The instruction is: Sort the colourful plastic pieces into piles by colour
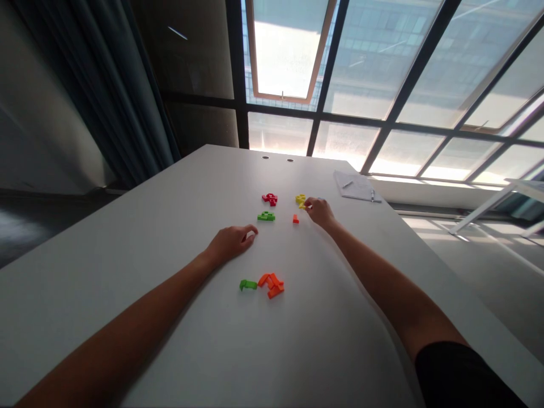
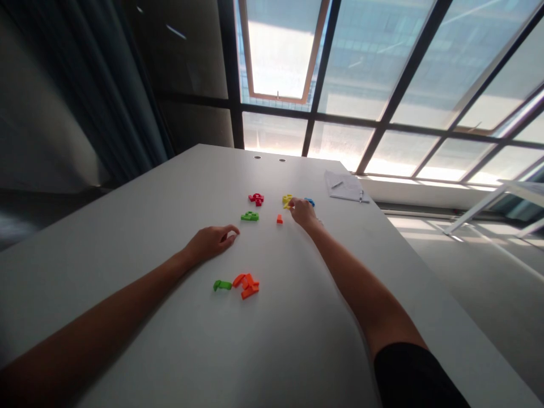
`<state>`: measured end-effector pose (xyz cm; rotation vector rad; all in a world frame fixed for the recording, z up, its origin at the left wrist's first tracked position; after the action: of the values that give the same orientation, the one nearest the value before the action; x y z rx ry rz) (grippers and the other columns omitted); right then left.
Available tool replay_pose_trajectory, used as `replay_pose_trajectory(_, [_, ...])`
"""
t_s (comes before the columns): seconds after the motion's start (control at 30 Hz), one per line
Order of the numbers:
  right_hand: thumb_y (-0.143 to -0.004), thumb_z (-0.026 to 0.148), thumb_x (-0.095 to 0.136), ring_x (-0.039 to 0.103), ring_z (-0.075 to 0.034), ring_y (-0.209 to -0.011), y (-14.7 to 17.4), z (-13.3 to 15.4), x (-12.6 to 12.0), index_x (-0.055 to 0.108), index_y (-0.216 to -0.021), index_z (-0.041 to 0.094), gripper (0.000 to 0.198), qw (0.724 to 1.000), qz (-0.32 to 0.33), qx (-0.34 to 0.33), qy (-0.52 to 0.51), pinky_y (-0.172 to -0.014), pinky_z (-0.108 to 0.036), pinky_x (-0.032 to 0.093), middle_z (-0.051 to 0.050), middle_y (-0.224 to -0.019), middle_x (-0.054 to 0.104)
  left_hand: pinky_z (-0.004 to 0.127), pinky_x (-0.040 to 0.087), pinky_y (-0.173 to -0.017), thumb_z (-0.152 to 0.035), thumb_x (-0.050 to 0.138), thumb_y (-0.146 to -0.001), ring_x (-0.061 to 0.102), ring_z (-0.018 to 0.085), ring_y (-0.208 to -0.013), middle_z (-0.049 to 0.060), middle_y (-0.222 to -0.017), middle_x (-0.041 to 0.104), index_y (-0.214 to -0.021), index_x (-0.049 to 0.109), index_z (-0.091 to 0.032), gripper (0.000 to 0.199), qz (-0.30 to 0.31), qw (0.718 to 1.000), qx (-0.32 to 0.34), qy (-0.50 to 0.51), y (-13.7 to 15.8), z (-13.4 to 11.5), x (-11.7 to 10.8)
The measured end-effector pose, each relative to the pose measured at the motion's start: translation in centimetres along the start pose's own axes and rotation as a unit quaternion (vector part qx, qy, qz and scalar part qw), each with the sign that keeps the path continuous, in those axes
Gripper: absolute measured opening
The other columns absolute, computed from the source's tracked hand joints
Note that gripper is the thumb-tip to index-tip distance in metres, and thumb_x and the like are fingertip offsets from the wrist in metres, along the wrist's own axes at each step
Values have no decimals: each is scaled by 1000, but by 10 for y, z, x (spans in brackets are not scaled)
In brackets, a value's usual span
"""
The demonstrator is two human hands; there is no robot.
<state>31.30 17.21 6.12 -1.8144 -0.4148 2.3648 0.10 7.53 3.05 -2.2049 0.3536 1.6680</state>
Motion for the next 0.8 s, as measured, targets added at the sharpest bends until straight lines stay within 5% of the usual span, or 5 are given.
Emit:
replay_pose_trajectory(0.33, [-104,17,64,78,-23,-111,-12,14,24,82,-118,19,22,999,26,-7,39,-97,-31,53,-13,-120,84,31,49,-70,-43,51,-103,74,23,-78,1,-82,77,-126,77,-32,37,-4,1000,6,15,1,1,1])
replay_pose_trajectory(0.8, [-106,13,51,76,-26,-110,7,17,6,77,-131,14,36,998,-44,11,38,-97,-32,52,-18,-122,81,31,48,-72,-43,50,-103,74,24,-78,1,-83,77,-127,77,-32,38,-2,1000,3,7,1,0,2])
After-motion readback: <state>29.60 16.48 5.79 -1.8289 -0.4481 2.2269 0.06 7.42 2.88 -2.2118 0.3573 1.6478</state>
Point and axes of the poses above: each hand's wrist, its own y-axis away from the middle knuckle, its own x-axis out of the palm, z = x × y, the point moved 9 cm from there along -y, towards the middle knuckle
